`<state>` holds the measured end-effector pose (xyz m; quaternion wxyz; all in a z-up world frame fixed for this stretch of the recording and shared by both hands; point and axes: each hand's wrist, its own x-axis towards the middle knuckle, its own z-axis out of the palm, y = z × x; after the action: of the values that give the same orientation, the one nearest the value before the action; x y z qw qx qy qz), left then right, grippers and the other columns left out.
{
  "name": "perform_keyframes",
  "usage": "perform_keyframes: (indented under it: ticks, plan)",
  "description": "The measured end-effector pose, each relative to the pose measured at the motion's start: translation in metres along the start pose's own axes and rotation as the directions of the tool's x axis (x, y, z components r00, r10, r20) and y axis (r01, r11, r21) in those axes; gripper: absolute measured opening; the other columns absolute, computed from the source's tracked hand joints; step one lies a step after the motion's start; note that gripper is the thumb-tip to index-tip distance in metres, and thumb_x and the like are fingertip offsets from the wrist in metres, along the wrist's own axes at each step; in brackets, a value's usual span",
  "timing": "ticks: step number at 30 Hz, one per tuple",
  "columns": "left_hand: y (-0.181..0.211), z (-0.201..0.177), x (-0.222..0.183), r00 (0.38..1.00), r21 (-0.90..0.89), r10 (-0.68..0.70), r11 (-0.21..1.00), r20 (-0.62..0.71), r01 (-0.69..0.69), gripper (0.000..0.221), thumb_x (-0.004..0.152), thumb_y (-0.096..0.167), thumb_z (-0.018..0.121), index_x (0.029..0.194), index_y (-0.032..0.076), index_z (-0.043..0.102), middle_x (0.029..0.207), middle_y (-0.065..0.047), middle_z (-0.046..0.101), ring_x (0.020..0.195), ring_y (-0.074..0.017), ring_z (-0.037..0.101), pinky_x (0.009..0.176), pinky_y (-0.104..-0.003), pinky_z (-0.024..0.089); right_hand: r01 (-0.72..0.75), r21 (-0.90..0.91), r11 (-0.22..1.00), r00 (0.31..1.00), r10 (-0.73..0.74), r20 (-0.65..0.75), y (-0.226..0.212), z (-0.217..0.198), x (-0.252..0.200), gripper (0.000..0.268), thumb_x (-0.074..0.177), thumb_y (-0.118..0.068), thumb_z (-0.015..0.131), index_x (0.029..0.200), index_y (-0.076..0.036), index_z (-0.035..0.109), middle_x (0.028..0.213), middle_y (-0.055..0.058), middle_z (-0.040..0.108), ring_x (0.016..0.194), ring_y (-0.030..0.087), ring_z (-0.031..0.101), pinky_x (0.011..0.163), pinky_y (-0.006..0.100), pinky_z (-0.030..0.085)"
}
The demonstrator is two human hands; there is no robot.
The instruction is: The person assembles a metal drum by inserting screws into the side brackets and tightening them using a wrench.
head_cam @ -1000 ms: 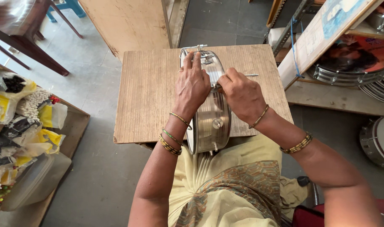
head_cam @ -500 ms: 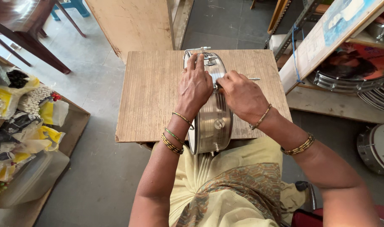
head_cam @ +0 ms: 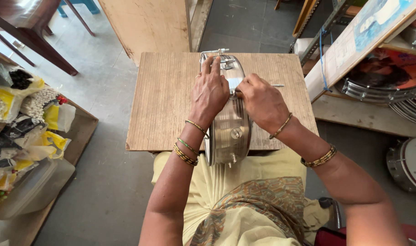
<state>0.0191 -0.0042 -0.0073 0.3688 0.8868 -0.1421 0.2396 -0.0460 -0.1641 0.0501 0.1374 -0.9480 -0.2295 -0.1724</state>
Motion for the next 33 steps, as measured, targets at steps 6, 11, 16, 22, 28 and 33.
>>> perform_keyframes:
  ticks: [6, 11, 16, 22, 28, 33]
  plan:
    - [-0.003, 0.0, 0.0, 1.0, -0.002, 0.003, 1.0, -0.013, -0.003, 0.052, 0.091, 0.013, 0.055, 0.141, -0.001, 0.052, 0.147, -0.025, 0.051, 0.107, -0.0471, 0.066, 0.093, -0.051, 0.053, -0.018, 0.084, 0.996, 1.0, 0.016, 0.02, -0.006, -0.007, 0.004, 0.036, 0.088, -0.01, 0.072, 0.119, 0.003, 0.062, 0.11, 0.02, 0.062, 0.096, 0.037, 0.067, 0.082, 0.044, 0.056]
    - [0.002, 0.0, -0.002, 1.0, 0.028, -0.024, 0.999, 0.005, 0.024, 0.051, 0.093, 0.015, 0.056, 0.142, 0.001, 0.053, 0.146, -0.024, 0.052, 0.107, -0.0486, 0.065, 0.09, -0.052, 0.054, 0.054, 0.03, 0.998, 0.996, -0.051, -0.067, -0.004, 0.0, 0.001, 0.008, 0.094, -0.003, 0.067, 0.102, -0.001, 0.066, 0.109, 0.016, 0.064, 0.097, 0.032, 0.069, 0.083, 0.041, 0.058]
    - [0.004, -0.006, -0.003, 0.999, 0.022, -0.045, 0.999, 0.024, 0.045, 0.052, 0.092, 0.014, 0.054, 0.142, 0.001, 0.052, 0.147, -0.023, 0.051, 0.102, -0.0455, 0.067, 0.086, -0.05, 0.055, 0.112, -0.062, 0.992, 0.971, -0.122, -0.206, -0.022, 0.007, -0.022, 0.008, 0.091, 0.0, 0.064, 0.098, 0.0, 0.061, 0.118, 0.017, 0.064, 0.104, 0.031, 0.069, 0.085, 0.037, 0.06]
    - [0.0, -0.007, -0.006, 0.999, 0.015, -0.049, 0.999, 0.015, 0.049, 0.051, 0.093, 0.015, 0.056, 0.142, 0.001, 0.052, 0.148, -0.023, 0.051, 0.103, -0.0448, 0.067, 0.088, -0.049, 0.055, 0.051, 0.042, 0.998, 0.983, -0.043, -0.177, -0.006, 0.014, -0.001, 0.054, 0.104, -0.031, 0.063, 0.136, 0.012, 0.054, 0.136, 0.028, 0.057, 0.124, 0.043, 0.058, 0.103, 0.047, 0.049]
    - [-0.001, -0.01, -0.006, 0.999, 0.006, -0.049, 0.999, 0.014, 0.049, 0.052, 0.093, 0.013, 0.055, 0.143, 0.0, 0.051, 0.149, -0.024, 0.05, 0.104, -0.0445, 0.068, 0.089, -0.049, 0.055, 0.036, 0.002, 0.999, 0.991, -0.035, -0.128, -0.015, 0.029, -0.042, 0.059, 0.103, -0.029, 0.059, 0.145, 0.011, 0.047, 0.151, 0.03, 0.048, 0.138, 0.044, 0.05, 0.116, 0.051, 0.036]
    - [0.001, -0.006, -0.006, 0.999, 0.011, -0.037, 0.999, 0.022, 0.037, 0.053, 0.093, 0.013, 0.055, 0.144, 0.0, 0.05, 0.148, -0.024, 0.05, 0.106, -0.0451, 0.067, 0.086, -0.049, 0.056, -0.031, 0.15, 0.988, 0.984, 0.056, -0.167, -0.013, 0.017, -0.045, 0.049, 0.105, -0.015, 0.056, 0.147, 0.008, 0.049, 0.154, 0.026, 0.05, 0.142, 0.042, 0.049, 0.12, 0.049, 0.039]
